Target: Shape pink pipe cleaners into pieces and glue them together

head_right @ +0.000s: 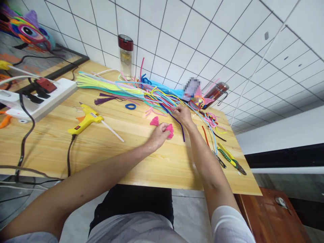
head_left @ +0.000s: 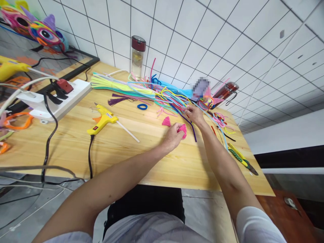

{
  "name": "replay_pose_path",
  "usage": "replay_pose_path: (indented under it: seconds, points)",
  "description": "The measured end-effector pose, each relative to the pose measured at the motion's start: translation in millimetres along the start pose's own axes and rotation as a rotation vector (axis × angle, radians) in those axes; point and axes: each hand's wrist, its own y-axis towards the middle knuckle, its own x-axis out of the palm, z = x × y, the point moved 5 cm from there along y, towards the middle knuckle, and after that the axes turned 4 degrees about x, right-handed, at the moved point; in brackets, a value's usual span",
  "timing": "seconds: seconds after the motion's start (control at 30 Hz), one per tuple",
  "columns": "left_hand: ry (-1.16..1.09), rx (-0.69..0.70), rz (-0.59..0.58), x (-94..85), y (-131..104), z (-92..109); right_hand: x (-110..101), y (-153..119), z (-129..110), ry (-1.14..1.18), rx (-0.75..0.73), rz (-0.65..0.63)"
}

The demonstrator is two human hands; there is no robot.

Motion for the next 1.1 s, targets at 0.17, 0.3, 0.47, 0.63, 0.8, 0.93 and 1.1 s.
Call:
replay_pose_path:
  seconds: [0.17, 0.3, 0.47, 0.63, 0.8, 0.93, 1.1]
  points:
    - [-0.040, -0.013, -0.008, 1.5, -3, 6, -19, -17, 13, 0.125, 0.074, 0.099]
    - [-0.070, -0.045, -0.012, 2.5, -3, 8, -33, -26, 21, 0.256, 0.138, 0.155]
    - [-0.079, -0.057, -0.012, 3.3, -4, 10, -46, -35, 34, 0.481, 0.213, 0.158]
    - [-0.075, -0.052, -0.024, 3.5, -5, 12, -57, -45, 46, 0.655, 0.282, 0.149]
    - [-0.074, -0.054, -0.027, 3.7, -5, 10, -57, -42, 47, 0.720, 0.343, 0.143]
    - [-0.076, -0.051, -0.034, 3.4, -5, 11, -47, -22, 38, 0.738, 0.355, 0.131]
    - [-0.084, -0.062, -0.021, 2.5, -6, 13, -37, -13, 21, 0.746, 0.352, 0.053]
